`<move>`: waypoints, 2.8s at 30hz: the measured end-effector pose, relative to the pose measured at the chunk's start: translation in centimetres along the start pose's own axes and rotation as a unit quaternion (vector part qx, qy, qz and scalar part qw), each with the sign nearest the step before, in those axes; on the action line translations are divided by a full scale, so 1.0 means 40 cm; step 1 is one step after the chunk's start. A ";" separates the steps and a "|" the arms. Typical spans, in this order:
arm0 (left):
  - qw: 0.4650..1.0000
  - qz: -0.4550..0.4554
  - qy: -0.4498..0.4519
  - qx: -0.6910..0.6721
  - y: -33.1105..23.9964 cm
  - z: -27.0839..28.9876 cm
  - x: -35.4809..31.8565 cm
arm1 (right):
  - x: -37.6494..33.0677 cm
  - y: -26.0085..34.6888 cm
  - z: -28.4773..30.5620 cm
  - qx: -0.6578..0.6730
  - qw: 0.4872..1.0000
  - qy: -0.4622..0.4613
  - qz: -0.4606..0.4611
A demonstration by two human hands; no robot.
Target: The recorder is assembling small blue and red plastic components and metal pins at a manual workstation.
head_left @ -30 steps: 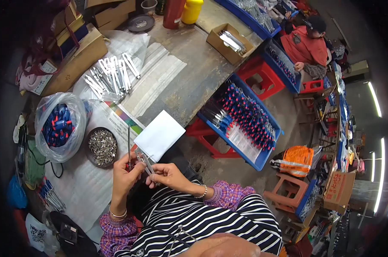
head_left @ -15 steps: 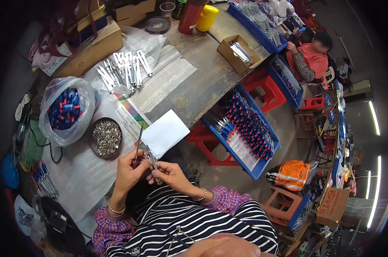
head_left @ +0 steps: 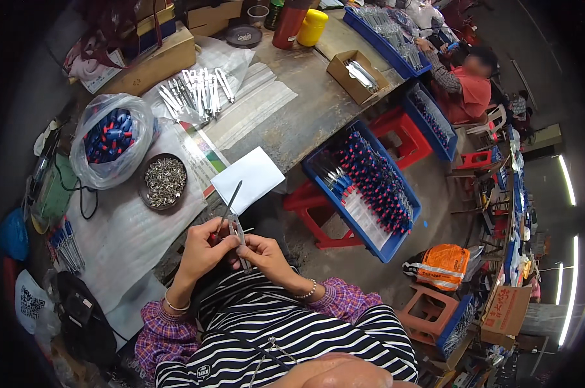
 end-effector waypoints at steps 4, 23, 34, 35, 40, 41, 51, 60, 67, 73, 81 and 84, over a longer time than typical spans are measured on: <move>0.999 0.017 0.003 -0.035 -0.030 -0.016 0.006 | -0.010 -0.001 0.011 0.007 1.000 -0.015 0.014; 0.998 0.022 0.021 -0.052 -0.018 0.025 0.124 | 0.024 0.038 0.110 0.022 0.995 -0.098 -0.008; 0.967 -0.041 -0.077 -0.237 -0.038 0.109 0.143 | 0.046 0.005 0.165 -0.033 0.991 -0.106 -0.068; 0.964 -0.048 -0.078 -0.249 -0.052 0.107 0.147 | 0.048 0.008 0.170 -0.039 0.992 -0.103 -0.054; 0.951 -0.142 -0.035 -0.272 -0.068 0.088 0.190 | 0.047 0.028 0.212 -0.125 0.979 -0.154 -0.057; 0.961 -0.123 -0.023 -0.247 -0.068 0.090 0.187 | 0.053 0.032 0.215 -0.149 0.976 -0.154 -0.046; 0.985 -0.098 -0.017 -0.141 -0.029 0.071 0.190 | 0.082 0.080 0.201 -0.341 0.929 -0.139 -0.036; 0.995 -0.069 -0.013 -0.070 0.019 0.046 0.200 | 0.037 0.123 0.169 -0.465 0.872 -0.146 0.040; 0.997 -0.070 -0.025 0.008 -0.002 0.043 0.197 | 0.032 0.123 0.154 -0.579 0.805 -0.109 0.064; 0.998 -0.059 -0.001 0.027 0.006 0.041 0.187 | 0.041 0.118 0.154 -0.585 0.802 -0.100 0.057; 0.978 -0.206 0.035 0.005 -0.081 -0.022 0.144 | 0.037 0.114 0.146 -0.579 0.810 -0.079 0.046; 0.993 -0.116 0.012 -0.035 0.001 -0.013 0.177 | 0.041 0.114 0.157 -0.565 0.815 -0.106 0.069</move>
Point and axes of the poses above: each hand's wrist, its own x-axis towards the middle knuckle, its own z-axis out of the back of the hand, y = z × x, the point moved 7 cm from there along x, towards the middle knuckle, and after that the axes turned 8 degrees about y, right-handed, at the moved point
